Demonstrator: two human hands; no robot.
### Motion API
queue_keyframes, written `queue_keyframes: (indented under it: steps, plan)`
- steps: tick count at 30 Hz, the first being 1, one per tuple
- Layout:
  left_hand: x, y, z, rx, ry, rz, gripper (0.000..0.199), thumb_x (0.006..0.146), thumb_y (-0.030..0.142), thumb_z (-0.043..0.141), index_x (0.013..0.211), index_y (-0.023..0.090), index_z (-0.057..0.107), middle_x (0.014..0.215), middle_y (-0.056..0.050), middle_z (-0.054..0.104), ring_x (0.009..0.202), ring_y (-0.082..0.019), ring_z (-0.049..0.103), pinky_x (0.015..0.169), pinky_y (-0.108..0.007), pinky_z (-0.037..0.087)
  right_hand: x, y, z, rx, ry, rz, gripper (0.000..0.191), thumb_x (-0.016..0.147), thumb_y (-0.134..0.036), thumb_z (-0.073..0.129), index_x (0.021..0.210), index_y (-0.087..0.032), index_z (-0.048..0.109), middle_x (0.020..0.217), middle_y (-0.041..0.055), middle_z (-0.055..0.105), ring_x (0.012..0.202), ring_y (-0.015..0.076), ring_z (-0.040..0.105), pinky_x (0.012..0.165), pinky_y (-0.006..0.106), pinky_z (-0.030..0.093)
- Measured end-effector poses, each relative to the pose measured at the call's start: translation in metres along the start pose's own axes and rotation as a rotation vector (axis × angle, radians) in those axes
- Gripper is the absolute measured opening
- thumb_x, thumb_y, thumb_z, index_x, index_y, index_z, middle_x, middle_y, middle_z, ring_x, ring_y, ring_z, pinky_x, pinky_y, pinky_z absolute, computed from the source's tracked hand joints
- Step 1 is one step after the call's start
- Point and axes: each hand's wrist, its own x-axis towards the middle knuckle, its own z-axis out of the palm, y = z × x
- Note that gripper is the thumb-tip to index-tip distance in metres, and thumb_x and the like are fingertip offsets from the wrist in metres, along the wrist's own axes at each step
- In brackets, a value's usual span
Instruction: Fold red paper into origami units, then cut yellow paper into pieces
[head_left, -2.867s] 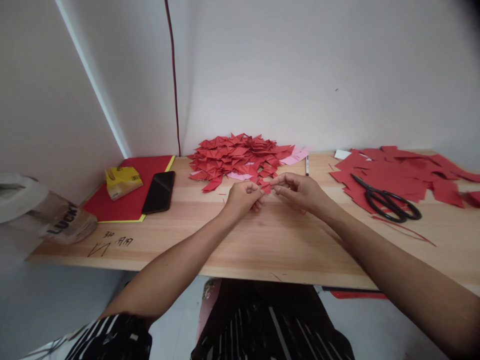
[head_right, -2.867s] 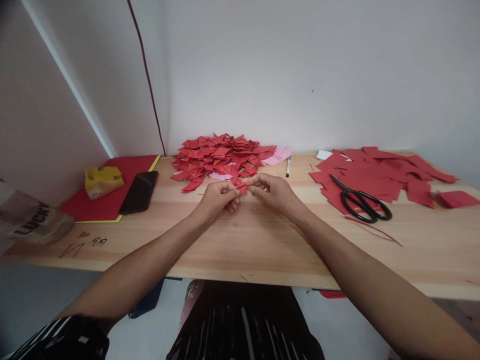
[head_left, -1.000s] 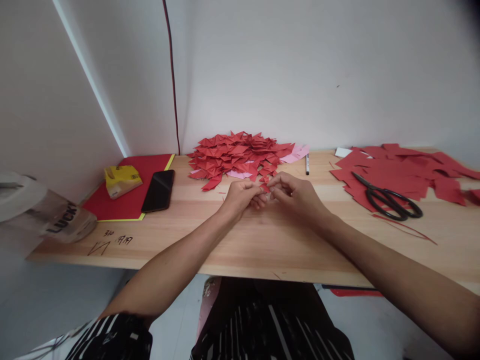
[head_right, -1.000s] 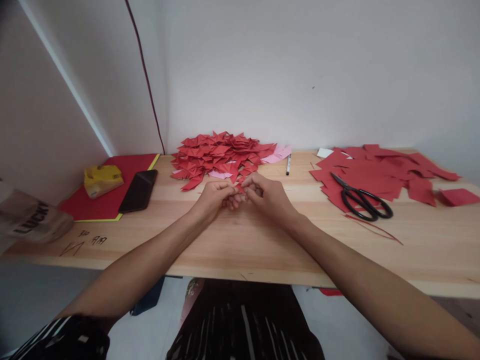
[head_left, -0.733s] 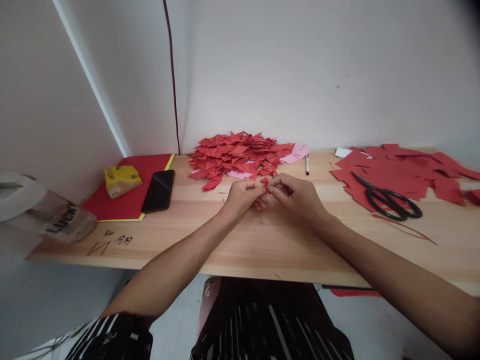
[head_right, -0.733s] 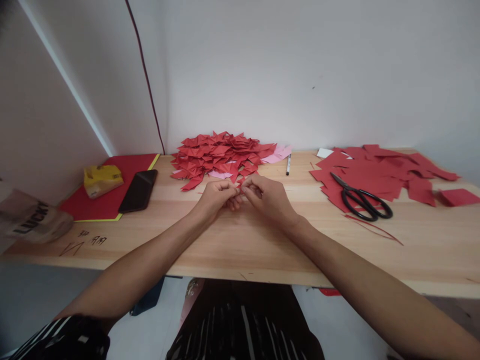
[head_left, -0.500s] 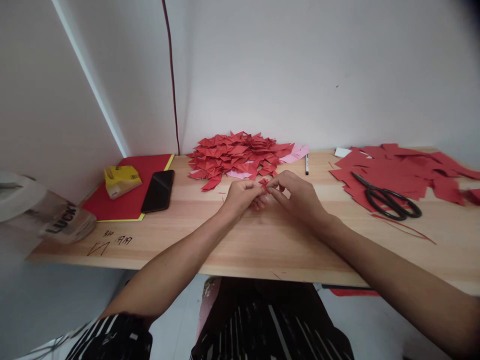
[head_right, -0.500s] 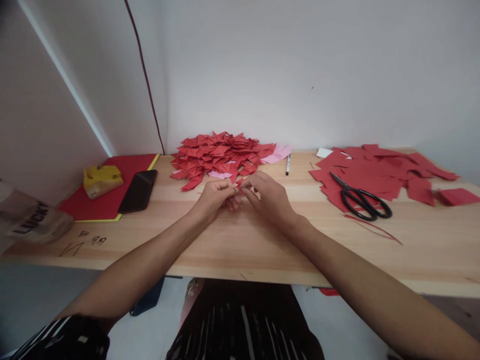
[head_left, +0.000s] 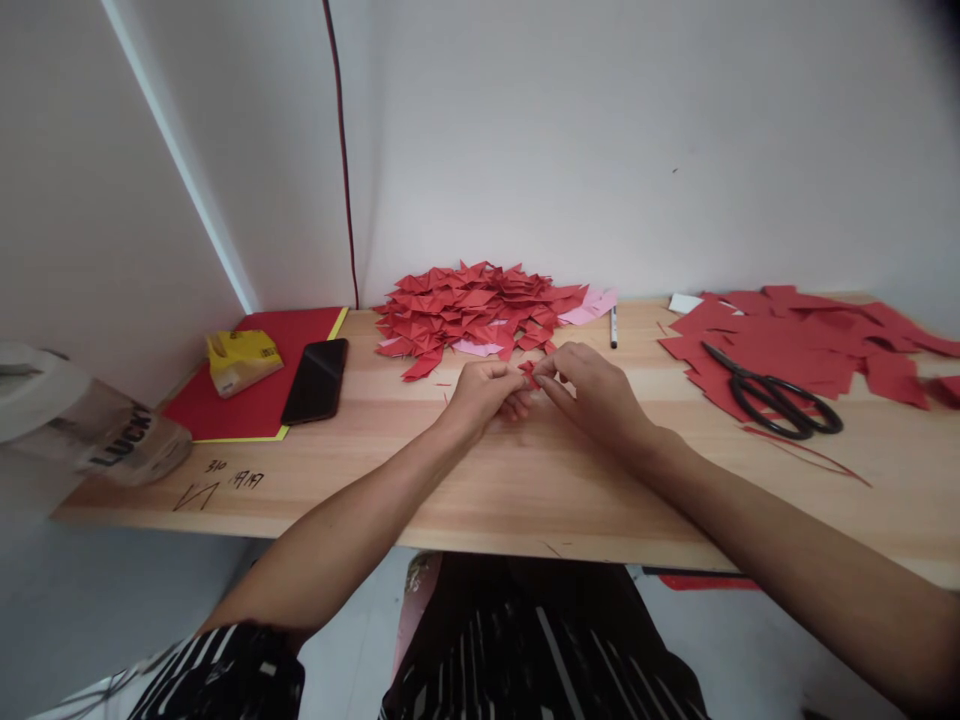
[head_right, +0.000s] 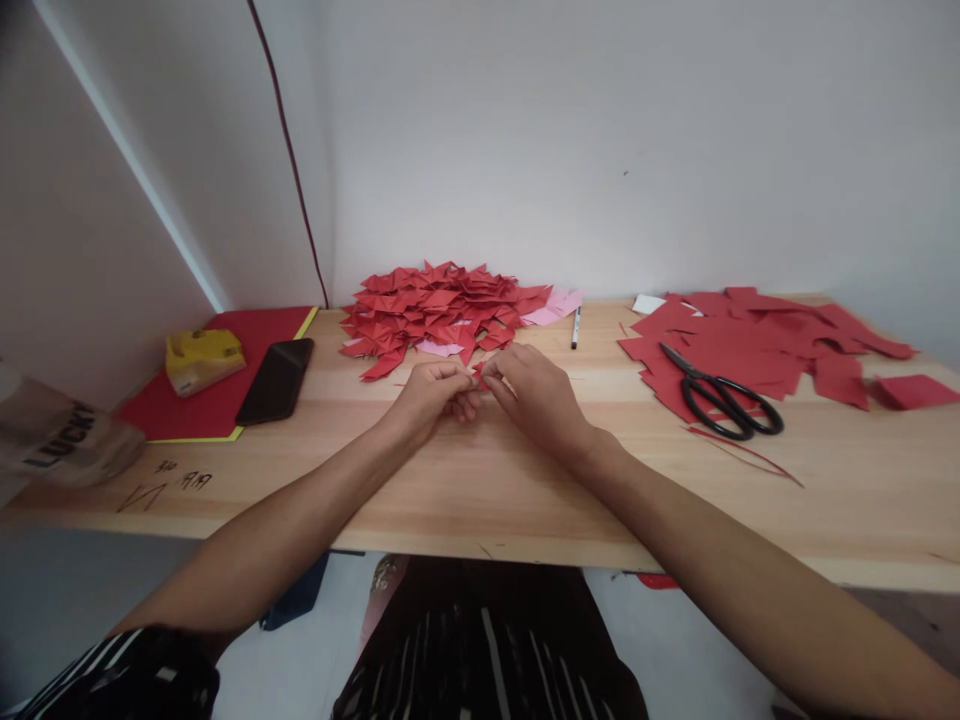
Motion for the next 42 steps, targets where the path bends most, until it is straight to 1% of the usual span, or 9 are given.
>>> queue_keyframes:
  steps: [6,12,18,21,25,32,38,42]
  plan:
    - [-0.0003,-0.0006,-0.0010,-0.073,-0.011,-0.031,0.011,0.073,0.012,0.059,0.062,0.011,0.061,0.052,-0.003,0.063,0.040,-0.009,0.057,0.039,-0.017,0.040,0.0011,-0.0048,-0.0003,-0.107,0.037,-0.118,0.022,0.096,-0.020,0.044,0.080,-0.020,0.060,0.081,0.0095,0.064,0.078,0.0227,0.057,0.071,0.035,0.045]
    - [0.0007,0.0003,-0.0052,-0.162,-0.059,-0.083,0.008,0.073,0.011,0.059,0.065,0.010,0.061,0.055,-0.004,0.064,0.042,-0.009,0.058,0.041,-0.017,0.043,0.0013,-0.0042,0.0018,-0.110,0.120,-0.185,0.021,0.096,-0.020,0.047,0.081,-0.019,0.062,0.080,0.0085,0.066,0.078,0.0219,0.058,0.069,0.033,0.046]
    - [0.0007,0.0007,-0.0064,-0.178,-0.066,-0.105,0.009,0.074,0.008,0.057,0.067,0.009,0.062,0.057,-0.005,0.066,0.044,-0.009,0.059,0.042,-0.017,0.045,-0.0005,-0.0046,0.0029,-0.068,0.146,-0.190,0.022,0.096,-0.020,0.048,0.082,-0.019,0.064,0.079,0.0084,0.066,0.077,0.0216,0.058,0.069,0.034,0.047]
    - [-0.0008,-0.0012,-0.0037,-0.151,-0.028,-0.081,0.010,0.075,0.006,0.057,0.067,0.009,0.063,0.057,-0.004,0.066,0.044,-0.009,0.060,0.043,-0.017,0.044,-0.0016,-0.0041,0.0043,-0.051,0.139,-0.188,0.021,0.096,-0.018,0.049,0.081,-0.019,0.064,0.080,0.0081,0.066,0.077,0.0213,0.058,0.071,0.034,0.047]
    - [-0.0023,-0.0018,-0.0014,-0.127,0.022,-0.038,0.013,0.076,0.005,0.057,0.065,0.009,0.061,0.057,-0.004,0.066,0.044,-0.009,0.059,0.043,-0.017,0.043,-0.0024,-0.0029,0.0050,-0.082,0.148,-0.194,0.020,0.095,-0.019,0.050,0.080,-0.019,0.064,0.081,0.0083,0.067,0.077,0.0208,0.058,0.071,0.033,0.045]
    - [-0.0001,-0.0005,-0.0070,-0.222,-0.054,-0.127,0.012,0.079,0.005,0.055,0.069,0.008,0.063,0.059,-0.006,0.067,0.046,-0.009,0.061,0.045,-0.017,0.046,-0.0019,-0.0033,0.0033,-0.071,0.167,-0.242,0.019,0.095,-0.018,0.051,0.082,-0.018,0.066,0.081,0.0086,0.067,0.077,0.0203,0.058,0.070,0.032,0.044]
    - [-0.0032,-0.0009,-0.0046,-0.206,-0.012,-0.103,0.013,0.079,0.005,0.057,0.067,0.008,0.062,0.061,-0.006,0.068,0.048,-0.009,0.062,0.047,-0.018,0.046,-0.0035,-0.0032,0.0047,-0.088,0.177,-0.266,0.019,0.094,-0.015,0.052,0.082,-0.018,0.066,0.081,0.0074,0.067,0.077,0.0193,0.057,0.070,0.031,0.043]
    - [-0.0037,0.0010,-0.0048,-0.224,-0.024,-0.142,0.013,0.080,0.004,0.057,0.069,0.007,0.062,0.061,-0.006,0.068,0.049,-0.009,0.062,0.049,-0.018,0.047,-0.0044,-0.0033,0.0039,-0.130,0.166,-0.290,0.019,0.094,-0.015,0.053,0.081,-0.017,0.067,0.080,0.0076,0.067,0.076,0.0193,0.057,0.068,0.031,0.041]
